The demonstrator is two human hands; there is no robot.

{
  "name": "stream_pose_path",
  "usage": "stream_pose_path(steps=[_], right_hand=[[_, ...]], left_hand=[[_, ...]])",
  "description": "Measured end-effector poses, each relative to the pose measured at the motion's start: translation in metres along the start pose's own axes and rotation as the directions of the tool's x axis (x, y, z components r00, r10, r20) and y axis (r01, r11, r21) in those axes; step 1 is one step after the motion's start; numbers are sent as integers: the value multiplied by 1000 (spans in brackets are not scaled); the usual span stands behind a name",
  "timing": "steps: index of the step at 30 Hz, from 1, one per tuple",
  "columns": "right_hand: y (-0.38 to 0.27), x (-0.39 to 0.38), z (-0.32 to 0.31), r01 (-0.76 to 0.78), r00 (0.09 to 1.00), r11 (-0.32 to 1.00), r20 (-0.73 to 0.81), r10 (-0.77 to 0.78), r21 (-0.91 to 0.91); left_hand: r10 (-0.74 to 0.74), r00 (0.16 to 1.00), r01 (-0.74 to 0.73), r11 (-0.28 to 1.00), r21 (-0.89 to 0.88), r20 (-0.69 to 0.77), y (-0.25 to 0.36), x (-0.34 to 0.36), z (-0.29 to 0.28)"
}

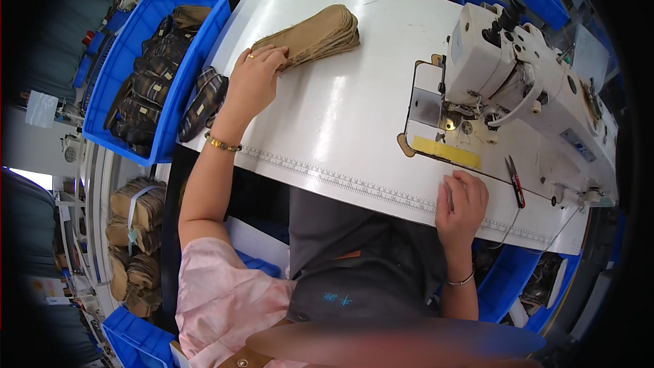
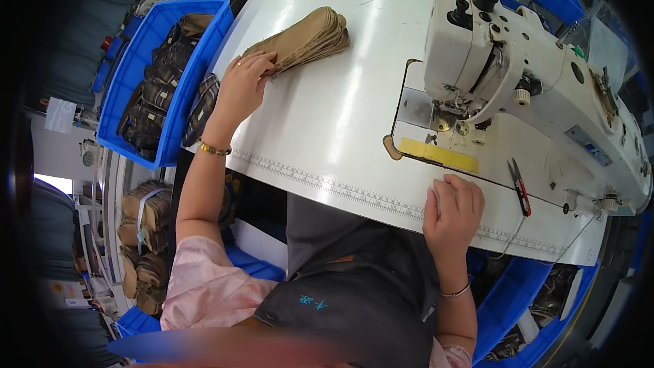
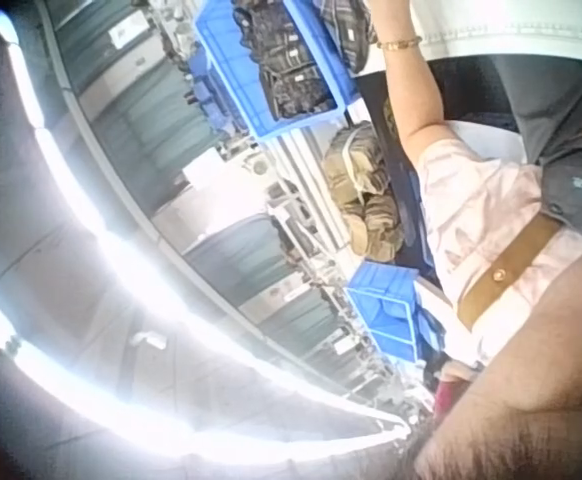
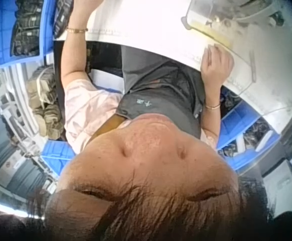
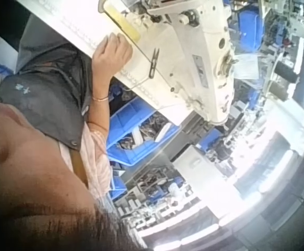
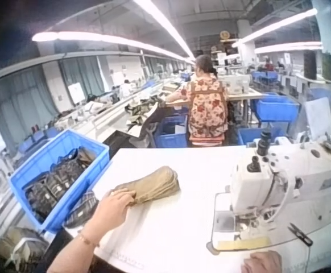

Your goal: Sewing the trim and assembly of shoe upper components using an industrial sewing machine.

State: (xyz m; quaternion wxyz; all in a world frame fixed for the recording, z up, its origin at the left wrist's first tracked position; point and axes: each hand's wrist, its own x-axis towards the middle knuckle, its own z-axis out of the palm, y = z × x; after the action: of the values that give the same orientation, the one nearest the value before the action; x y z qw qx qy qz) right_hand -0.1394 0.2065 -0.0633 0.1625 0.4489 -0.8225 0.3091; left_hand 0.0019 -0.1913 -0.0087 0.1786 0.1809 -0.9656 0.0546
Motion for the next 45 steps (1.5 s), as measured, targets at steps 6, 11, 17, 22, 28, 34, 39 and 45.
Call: stream_pose_path(steps=[6, 11, 17, 22, 28, 34, 39, 45], right_hand=[[0, 0, -1, 2, 1000, 1000, 7, -2, -9], [-1, 0, -1, -4, 1000, 1000, 22, 4, -10], [0, -1, 0, -1, 1000, 1000, 15, 1, -9], [-2, -1, 0, -5, 1000, 1000, 10, 5, -19], [-1, 0, -1, -8, 1000, 1000, 14, 8, -20], [-1, 0, 0, -16, 1000, 1000, 7, 16, 2], [-2, 0, -2, -16, 1000, 1000, 9, 16, -17], [-1, -2, 0, -15, 1000, 1000, -2, 15, -12]], left_hand=[[18, 999, -18, 1000, -9, 33, -1, 5, -9], [78, 981, -112, 974, -195, -175, -24, 20, -5], [-207, 937, 349, 485, -802, 282, -53, 28, 14], [-208, 870, 489, 492, -720, 448, -15, 5, -30], [5, 968, 74, 949, -307, 249, 59, -5, -51], [361, 910, -360, 932, 44, -206, 73, 12, 8], [221, 944, -217, 975, 46, -245, 92, 26, 34], [150, 931, -64, 965, 255, -332, 74, 74, 58]])
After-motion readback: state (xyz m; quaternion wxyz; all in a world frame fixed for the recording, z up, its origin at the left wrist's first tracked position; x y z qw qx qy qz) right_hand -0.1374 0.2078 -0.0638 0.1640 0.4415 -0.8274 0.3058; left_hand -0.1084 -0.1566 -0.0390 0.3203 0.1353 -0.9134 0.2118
